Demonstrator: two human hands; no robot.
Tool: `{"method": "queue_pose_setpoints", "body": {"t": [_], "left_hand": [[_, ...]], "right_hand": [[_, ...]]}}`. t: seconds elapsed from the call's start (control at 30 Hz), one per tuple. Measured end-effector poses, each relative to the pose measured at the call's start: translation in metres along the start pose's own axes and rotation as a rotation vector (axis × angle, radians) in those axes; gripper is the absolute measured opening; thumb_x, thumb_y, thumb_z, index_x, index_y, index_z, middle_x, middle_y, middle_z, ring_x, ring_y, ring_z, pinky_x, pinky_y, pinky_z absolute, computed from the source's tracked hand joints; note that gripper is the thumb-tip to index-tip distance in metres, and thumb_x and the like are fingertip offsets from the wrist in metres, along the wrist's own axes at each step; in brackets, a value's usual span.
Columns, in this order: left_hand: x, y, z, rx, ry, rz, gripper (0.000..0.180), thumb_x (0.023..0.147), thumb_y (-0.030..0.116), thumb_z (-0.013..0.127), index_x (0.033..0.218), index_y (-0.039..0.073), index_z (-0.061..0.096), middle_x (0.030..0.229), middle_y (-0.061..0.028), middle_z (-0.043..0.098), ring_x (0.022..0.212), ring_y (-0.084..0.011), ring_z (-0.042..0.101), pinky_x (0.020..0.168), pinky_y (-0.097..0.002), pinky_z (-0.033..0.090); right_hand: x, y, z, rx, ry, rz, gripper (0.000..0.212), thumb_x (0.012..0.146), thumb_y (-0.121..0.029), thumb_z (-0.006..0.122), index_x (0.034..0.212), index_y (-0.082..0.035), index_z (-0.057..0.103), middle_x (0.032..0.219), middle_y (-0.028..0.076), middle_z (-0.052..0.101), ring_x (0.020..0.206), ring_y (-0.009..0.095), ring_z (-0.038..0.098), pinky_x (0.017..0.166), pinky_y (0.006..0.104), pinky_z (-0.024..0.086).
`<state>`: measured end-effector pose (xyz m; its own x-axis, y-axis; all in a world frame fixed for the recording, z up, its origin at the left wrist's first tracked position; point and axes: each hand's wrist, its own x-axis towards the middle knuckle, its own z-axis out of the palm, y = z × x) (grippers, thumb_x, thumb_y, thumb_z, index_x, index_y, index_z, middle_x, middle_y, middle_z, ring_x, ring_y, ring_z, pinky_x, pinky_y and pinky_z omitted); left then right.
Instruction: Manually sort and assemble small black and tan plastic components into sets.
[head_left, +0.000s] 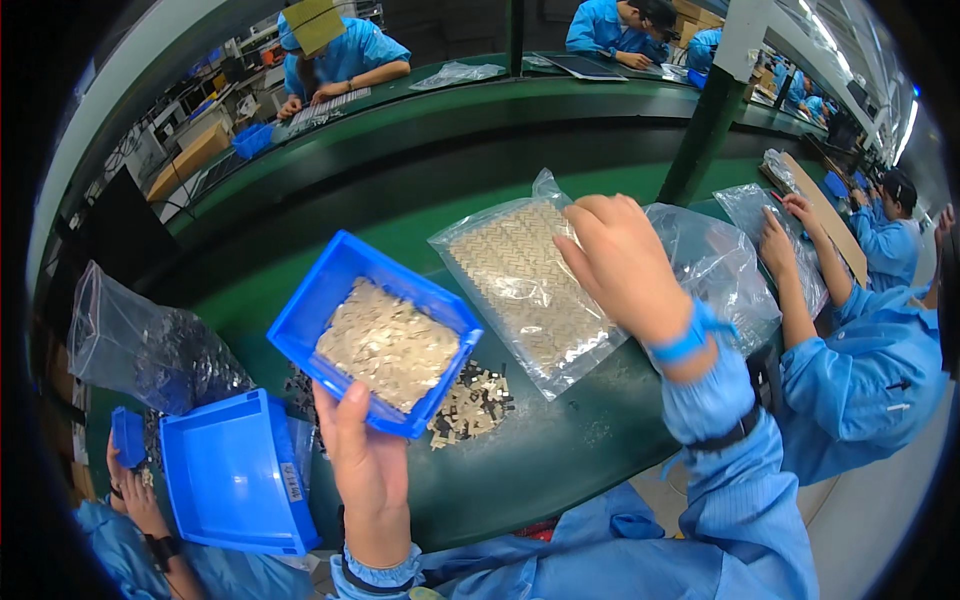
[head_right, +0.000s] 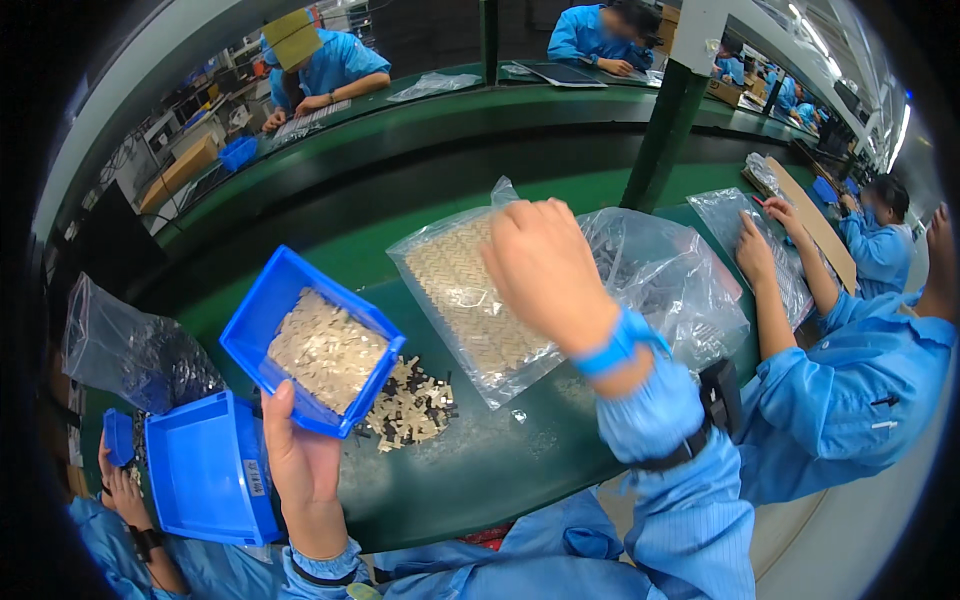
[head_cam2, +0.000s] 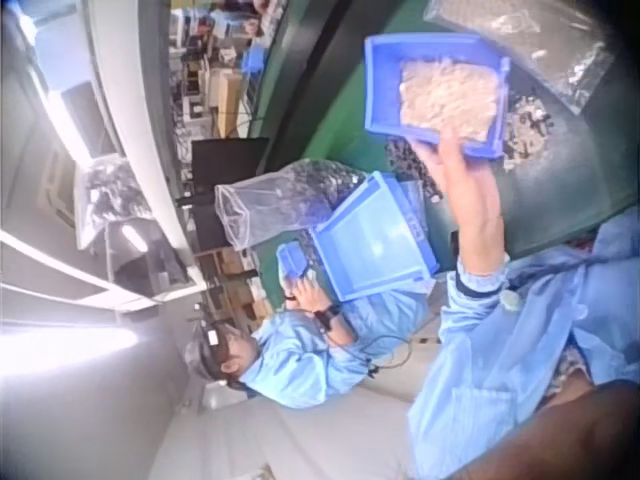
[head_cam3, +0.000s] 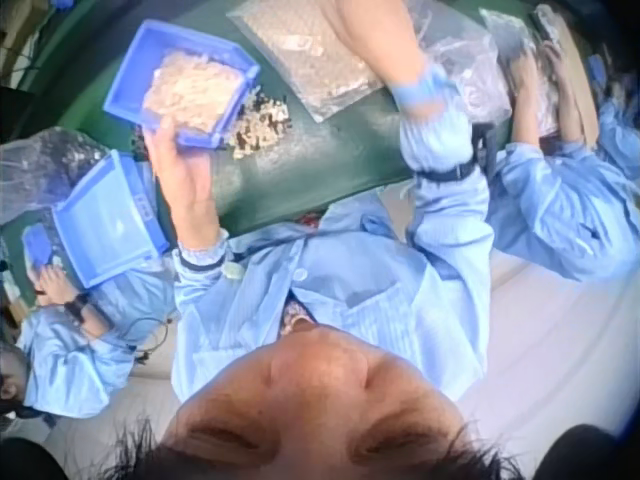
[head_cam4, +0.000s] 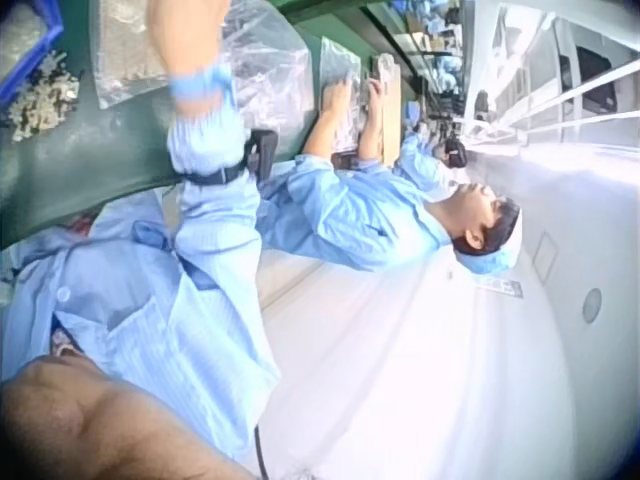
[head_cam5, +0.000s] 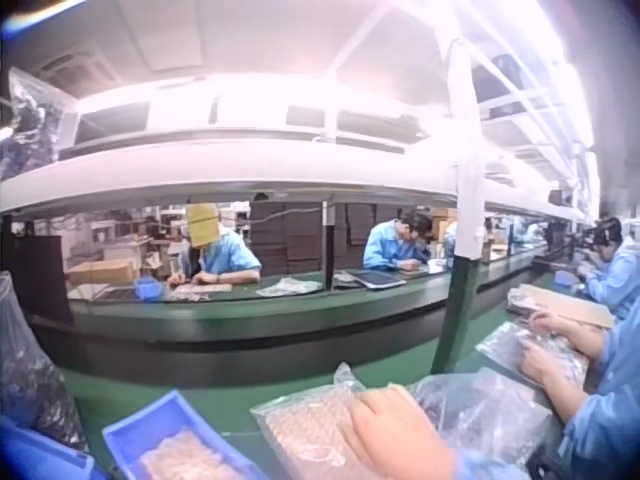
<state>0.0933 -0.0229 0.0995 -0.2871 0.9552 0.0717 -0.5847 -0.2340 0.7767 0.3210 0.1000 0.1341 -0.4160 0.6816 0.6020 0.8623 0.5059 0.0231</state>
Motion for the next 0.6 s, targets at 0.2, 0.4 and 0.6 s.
{"method": "queue_pose_setpoints", "body": {"t": [0.2, 0.4, 0.6], "left_hand": [[-0.004, 0.012, -0.021, -0.034, 0.066, 0.101, 0.059, 0.082, 0.017, 0.056, 0.132, 0.004, 0.029, 0.127, -0.0126, 0.04, 0.117, -0.0243, 0.041, 0.098, -0.0379, 0.034], [-0.001, 0.011, -0.024, -0.014, 0.048, 0.172, 0.064, 0.079, 0.019, 0.058, 0.133, 0.004, 0.027, 0.127, -0.0124, 0.039, 0.116, -0.0229, 0.04, 0.098, -0.0362, 0.033], [0.004, 0.004, -0.032, -0.071, 0.083, 0.139, 0.067, 0.079, 0.018, 0.058, 0.135, 0.004, 0.024, 0.129, -0.0128, 0.038, 0.118, -0.0236, 0.039, 0.099, -0.0368, 0.032]], "right_hand": [[0.021, 0.053, 0.075, -0.412, -0.69, 0.425, 0.035, 0.076, -0.042, 0.058, 0.088, -0.01, 0.067, 0.092, 0.009, 0.064, 0.097, 0.028, 0.056, 0.084, 0.0479, 0.035], [0.009, 0.098, 0.127, -0.19, -0.704, 0.578, 0.031, 0.077, -0.029, 0.058, 0.101, -0.01, 0.063, 0.107, 0.013, 0.06, 0.103, 0.031, 0.055, 0.088, 0.049, 0.037], [0.025, 0.09, 0.113, 0.775, -0.247, 0.972, 0.033, 0.087, -0.029, 0.048, 0.104, -0.001, 0.047, 0.101, 0.02, 0.057, 0.071, 0.033, 0.064, 0.059, 0.0446, 0.051]]}}
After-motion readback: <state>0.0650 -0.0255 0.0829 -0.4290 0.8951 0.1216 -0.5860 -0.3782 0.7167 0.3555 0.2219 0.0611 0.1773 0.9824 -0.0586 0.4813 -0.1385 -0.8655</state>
